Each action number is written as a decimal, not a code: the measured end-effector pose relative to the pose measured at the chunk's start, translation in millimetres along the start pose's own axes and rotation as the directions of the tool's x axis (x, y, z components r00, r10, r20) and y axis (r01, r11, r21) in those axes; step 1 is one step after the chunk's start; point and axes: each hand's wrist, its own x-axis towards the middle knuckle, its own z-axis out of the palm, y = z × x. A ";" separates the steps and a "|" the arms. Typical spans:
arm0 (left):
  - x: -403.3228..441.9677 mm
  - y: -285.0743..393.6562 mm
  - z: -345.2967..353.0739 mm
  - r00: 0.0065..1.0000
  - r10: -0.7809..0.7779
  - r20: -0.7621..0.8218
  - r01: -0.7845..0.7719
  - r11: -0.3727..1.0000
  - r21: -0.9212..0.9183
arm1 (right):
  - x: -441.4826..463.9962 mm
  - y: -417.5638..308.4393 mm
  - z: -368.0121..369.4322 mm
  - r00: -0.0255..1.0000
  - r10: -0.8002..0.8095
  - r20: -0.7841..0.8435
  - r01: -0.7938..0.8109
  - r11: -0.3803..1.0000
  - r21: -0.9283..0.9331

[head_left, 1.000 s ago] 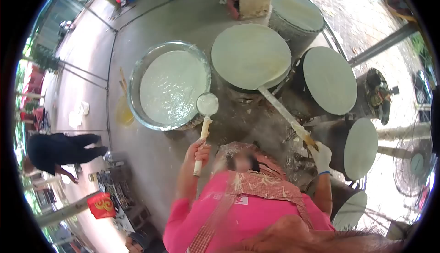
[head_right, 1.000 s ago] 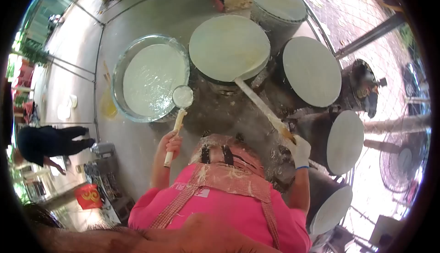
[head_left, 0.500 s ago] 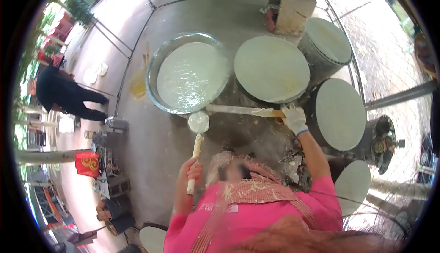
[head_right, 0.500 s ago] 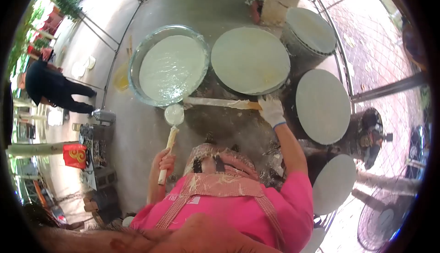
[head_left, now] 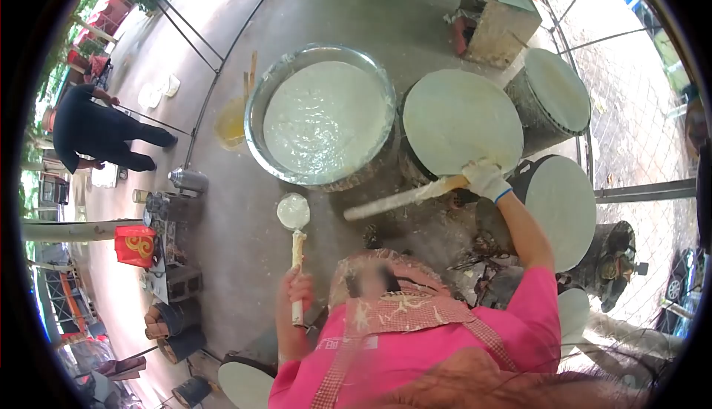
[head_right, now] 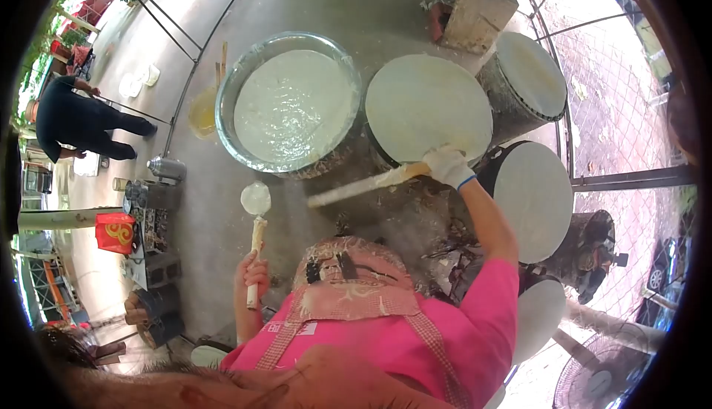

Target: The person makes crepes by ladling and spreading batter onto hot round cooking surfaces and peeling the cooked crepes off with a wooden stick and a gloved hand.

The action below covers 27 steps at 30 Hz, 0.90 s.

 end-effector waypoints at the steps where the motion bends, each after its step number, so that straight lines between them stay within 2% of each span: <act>1: 1.2 1.8 4.3 1.000 0.008 0.000 -0.008 1.000 -0.006 | -1.6 2.7 -1.7 0.997 0.065 -0.035 -0.064 0.998 0.027; 2: 3.0 4.1 8.6 1.000 0.016 0.001 -0.016 1.000 -0.012 | -3.4 1.6 -10.2 0.989 0.132 -0.069 -0.128 0.990 0.055; 6: 14.7 15.3 24.1 0.999 0.022 -0.039 -0.020 0.999 0.043 | -3.3 5.8 -13.9 0.980 0.143 -0.136 -0.137 0.989 0.049; 8: 22.4 22.5 29.6 0.998 0.030 -0.056 -0.025 0.996 0.084 | 0.2 16.0 -11.3 0.966 0.174 -0.194 -0.155 0.982 0.109; 11: 31.7 31.7 39.3 0.998 -0.020 -0.056 0.025 0.997 0.078 | 11.4 48.0 -12.4 0.936 0.145 -0.322 -0.132 0.989 0.060; 14: 38.4 35.3 51.8 0.993 -0.020 -0.115 0.026 0.998 0.049 | 7.1 60.2 -43.2 0.890 0.280 -0.361 -0.238 0.959 0.157; 18: 52.1 53.6 52.1 0.987 -0.139 -0.077 0.142 0.989 0.041 | 0.8 78.9 -53.6 0.712 0.418 -0.564 -0.299 0.907 0.296; 21: 61.4 66.4 54.4 0.965 -0.248 -0.089 0.245 0.968 -0.051 | -8.5 88.3 -69.5 0.603 0.572 -0.556 -0.439 0.820 0.368; 22: 63.3 68.0 56.2 0.955 -0.286 -0.078 0.280 0.957 -0.074 | -9.7 89.4 -70.9 0.533 0.623 -0.572 -0.469 0.780 0.414; 25: 68.6 70.3 67.4 0.948 -0.309 -0.079 0.303 0.949 -0.083 | -14.3 102.9 -64.3 0.388 0.690 -0.612 -0.540 0.708 0.456; 27: 74.2 76.8 69.5 0.942 -0.331 -0.062 0.327 0.942 -0.072 | -15.5 110.1 -62.9 0.334 0.692 -0.640 -0.570 0.689 0.447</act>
